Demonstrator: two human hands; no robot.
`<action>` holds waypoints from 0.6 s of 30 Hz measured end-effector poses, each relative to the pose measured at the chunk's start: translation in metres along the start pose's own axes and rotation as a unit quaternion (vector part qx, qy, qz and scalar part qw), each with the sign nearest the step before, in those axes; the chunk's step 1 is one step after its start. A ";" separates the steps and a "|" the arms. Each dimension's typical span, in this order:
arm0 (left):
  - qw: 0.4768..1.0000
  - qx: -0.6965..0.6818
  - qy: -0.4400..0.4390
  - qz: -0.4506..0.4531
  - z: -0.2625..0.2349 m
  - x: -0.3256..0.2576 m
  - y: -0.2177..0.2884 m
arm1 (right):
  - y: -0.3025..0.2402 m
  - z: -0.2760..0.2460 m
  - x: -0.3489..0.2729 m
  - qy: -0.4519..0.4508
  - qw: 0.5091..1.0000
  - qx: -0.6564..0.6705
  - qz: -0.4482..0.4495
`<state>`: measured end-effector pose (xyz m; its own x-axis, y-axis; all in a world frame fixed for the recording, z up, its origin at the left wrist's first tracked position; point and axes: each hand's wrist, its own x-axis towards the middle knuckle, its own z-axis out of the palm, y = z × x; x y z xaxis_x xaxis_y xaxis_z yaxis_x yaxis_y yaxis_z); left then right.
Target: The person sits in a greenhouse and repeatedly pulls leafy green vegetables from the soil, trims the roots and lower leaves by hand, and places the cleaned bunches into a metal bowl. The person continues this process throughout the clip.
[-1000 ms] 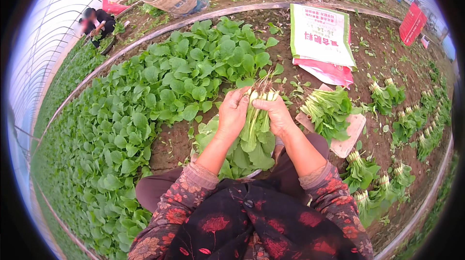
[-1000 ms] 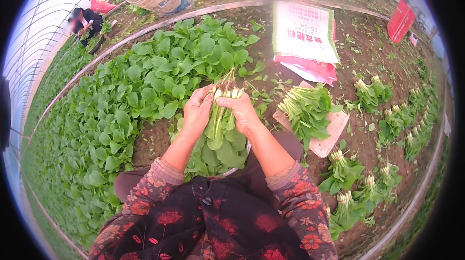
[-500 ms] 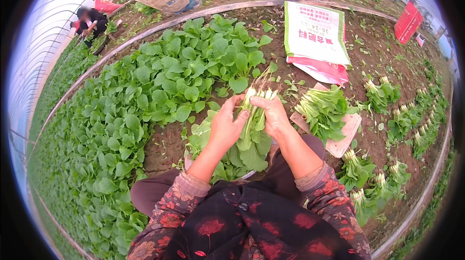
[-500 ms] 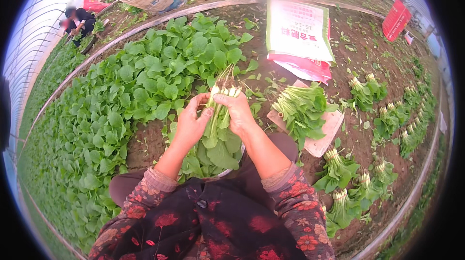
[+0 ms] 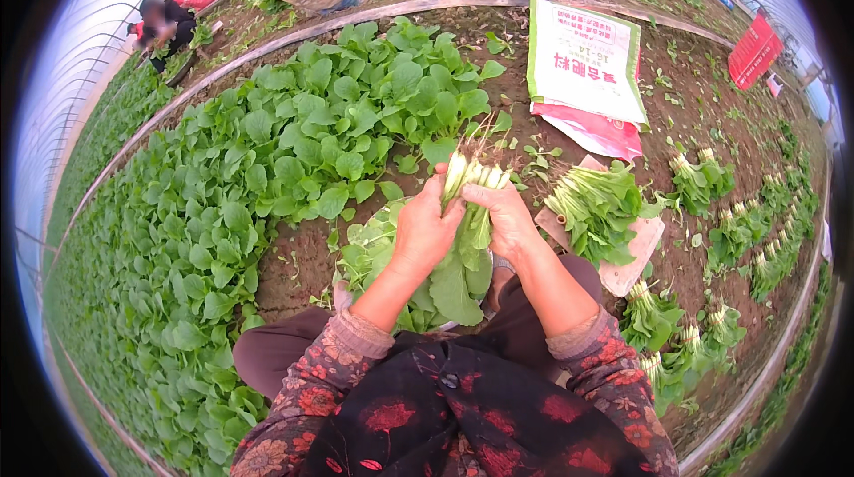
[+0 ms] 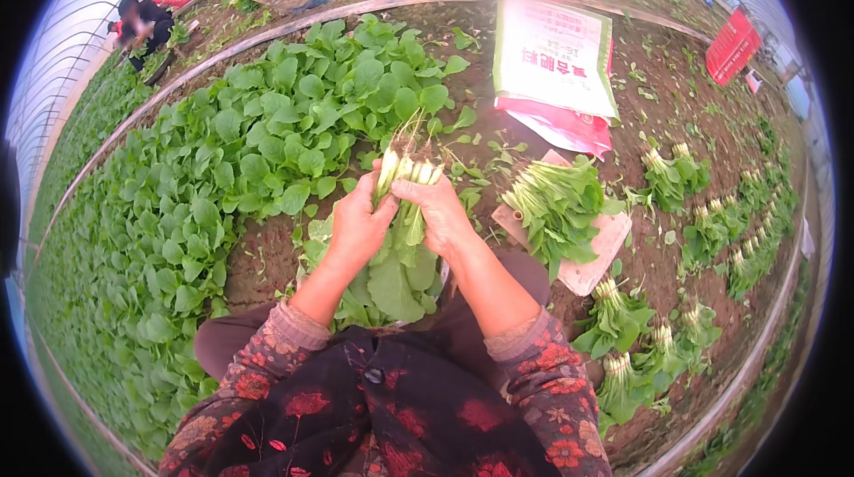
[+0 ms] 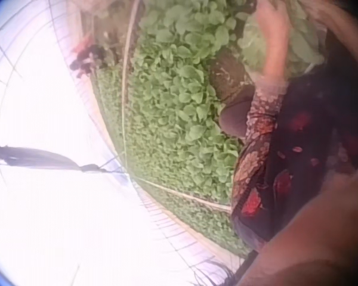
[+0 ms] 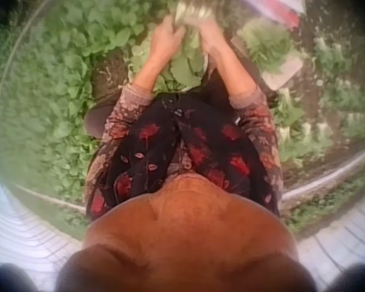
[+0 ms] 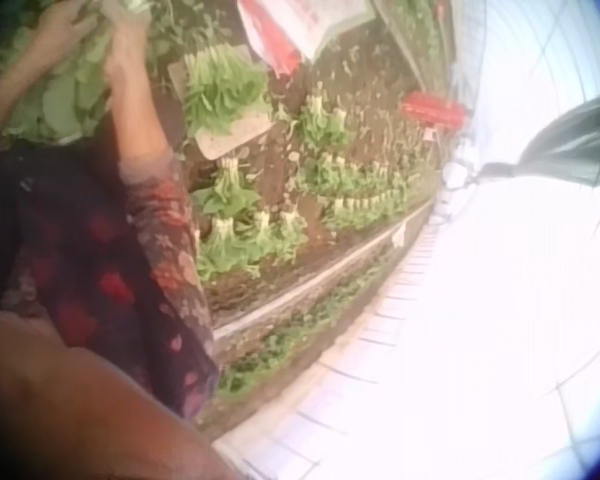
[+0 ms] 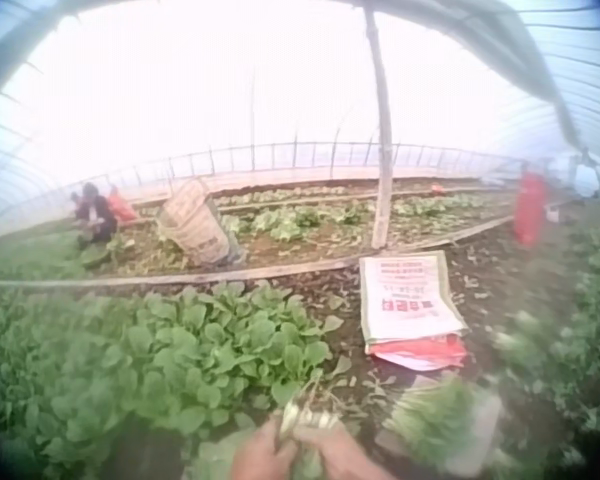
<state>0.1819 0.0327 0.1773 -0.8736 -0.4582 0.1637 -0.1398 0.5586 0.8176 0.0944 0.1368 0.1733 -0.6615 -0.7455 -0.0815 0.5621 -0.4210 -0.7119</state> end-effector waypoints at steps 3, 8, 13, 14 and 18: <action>0.997 0.050 0.005 0.051 0.000 0.002 0.007 | 0.001 -0.002 0.004 -0.021 1.000 0.009 0.012; 0.988 0.121 -0.038 0.086 0.006 0.008 -0.001 | -0.002 0.000 0.011 0.054 0.994 -0.099 -0.008; 0.983 -0.044 -0.106 0.143 -0.015 0.043 -0.012 | -0.034 -0.003 0.016 0.089 0.993 -0.030 -0.076; 0.976 -0.110 -0.136 0.130 -0.022 0.051 -0.017 | -0.043 -0.008 0.017 0.091 0.991 -0.020 -0.100; 0.979 -0.085 -0.158 -0.095 -0.015 0.093 -0.107 | -0.064 -0.023 0.020 0.130 0.970 -0.168 -0.123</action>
<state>0.1227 -0.0796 0.1135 -0.9439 -0.2905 -0.1568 -0.2572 0.3493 0.9010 0.0340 0.1608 0.2012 -0.8819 -0.4709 -0.0223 0.2077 -0.3455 -0.9152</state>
